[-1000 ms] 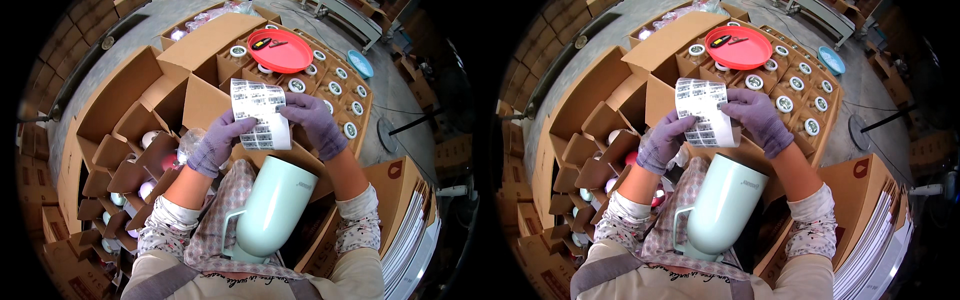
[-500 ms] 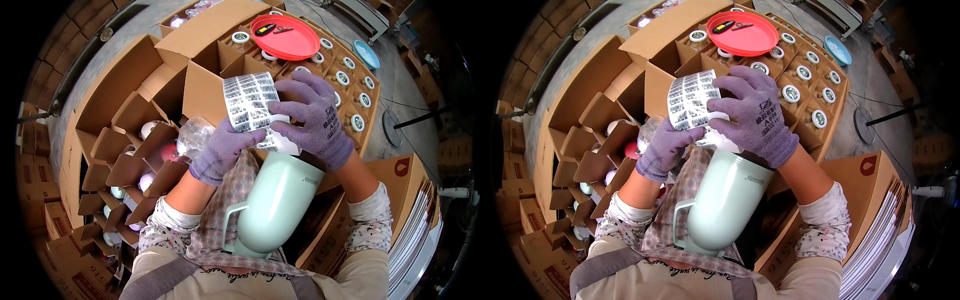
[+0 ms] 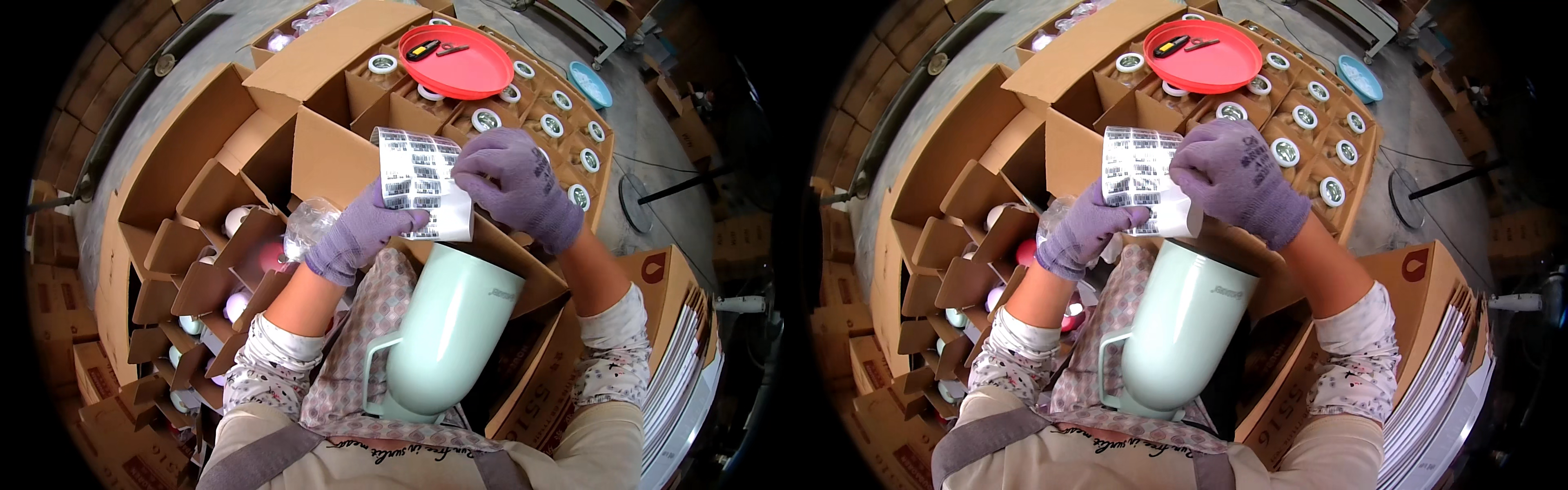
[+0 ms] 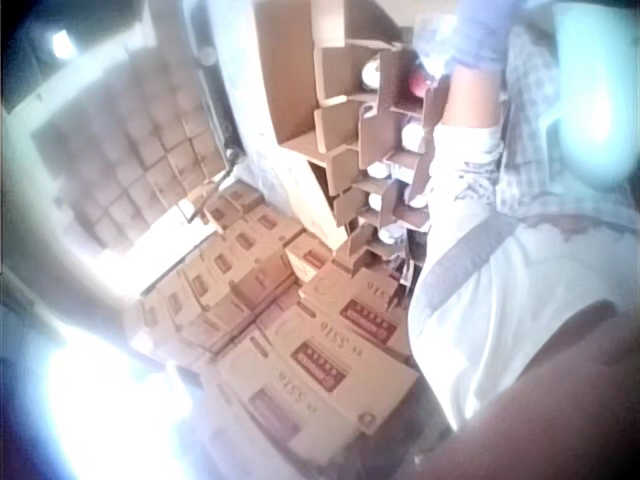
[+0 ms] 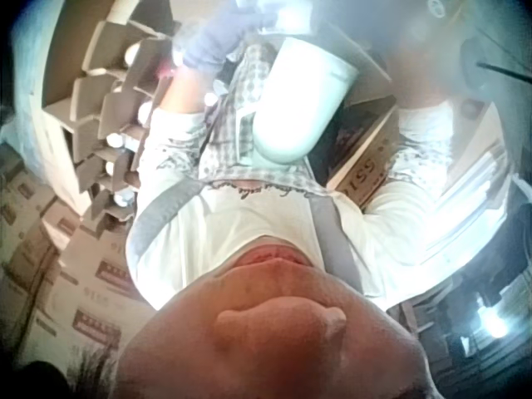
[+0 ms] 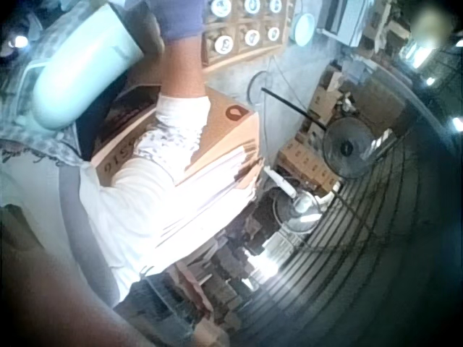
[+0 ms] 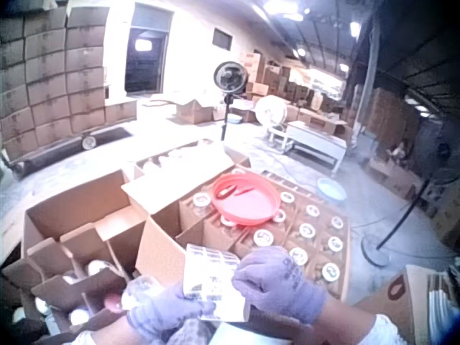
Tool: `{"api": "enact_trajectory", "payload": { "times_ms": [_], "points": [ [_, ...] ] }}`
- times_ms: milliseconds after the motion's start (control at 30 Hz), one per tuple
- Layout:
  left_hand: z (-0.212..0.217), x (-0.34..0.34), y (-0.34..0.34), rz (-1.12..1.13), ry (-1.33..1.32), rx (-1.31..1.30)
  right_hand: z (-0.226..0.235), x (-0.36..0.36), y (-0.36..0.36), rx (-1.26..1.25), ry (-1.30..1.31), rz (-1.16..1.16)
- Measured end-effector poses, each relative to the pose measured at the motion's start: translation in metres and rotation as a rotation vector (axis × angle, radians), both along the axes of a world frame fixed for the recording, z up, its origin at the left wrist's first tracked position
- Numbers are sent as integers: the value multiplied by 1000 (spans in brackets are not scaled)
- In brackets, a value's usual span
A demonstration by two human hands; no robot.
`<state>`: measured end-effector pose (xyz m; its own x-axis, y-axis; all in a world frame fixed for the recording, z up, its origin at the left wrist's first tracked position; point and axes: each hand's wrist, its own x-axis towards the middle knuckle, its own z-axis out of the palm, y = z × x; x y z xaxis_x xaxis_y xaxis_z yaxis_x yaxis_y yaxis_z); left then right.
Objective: The person assembles electric kettles by inserting the inner stainless steel liner into the outer plastic shell and securing the lid. They then apply a barcode sticker to the bottom of the lid and place the finished kettle into a cardboard box.
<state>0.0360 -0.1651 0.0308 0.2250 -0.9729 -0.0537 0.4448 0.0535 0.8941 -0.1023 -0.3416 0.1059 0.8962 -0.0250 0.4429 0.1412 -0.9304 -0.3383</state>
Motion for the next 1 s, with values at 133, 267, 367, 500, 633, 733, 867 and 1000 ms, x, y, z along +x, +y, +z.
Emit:
{"api": "enact_trajectory", "payload": {
  "times_ms": [133,267,367,500,633,733,867,1000],
  "points": [
    [-23,19,-31,-58,-135,46,-9,-33,2,337,-164,-189],
    [-39,35,-64,64,-811,357,-36,-83,27,1119,-113,-639],
    [-9,23,-48,307,-1032,378,-61,-113,50,1366,-57,-610],
    [-3,9,-7,218,-1086,665,-43,-116,72,1491,-116,-559],
    [-6,-11,55,462,-1472,536,-19,-124,84,1243,27,-519],
    [16,-52,59,700,-1318,-19,-6,-122,98,1232,1,-423],
    [23,-59,74,-7,-835,-153,10,-121,115,1248,-52,-298],
    [45,-55,109,128,-824,-487,18,-128,121,1107,-239,-185]
  ]
}}
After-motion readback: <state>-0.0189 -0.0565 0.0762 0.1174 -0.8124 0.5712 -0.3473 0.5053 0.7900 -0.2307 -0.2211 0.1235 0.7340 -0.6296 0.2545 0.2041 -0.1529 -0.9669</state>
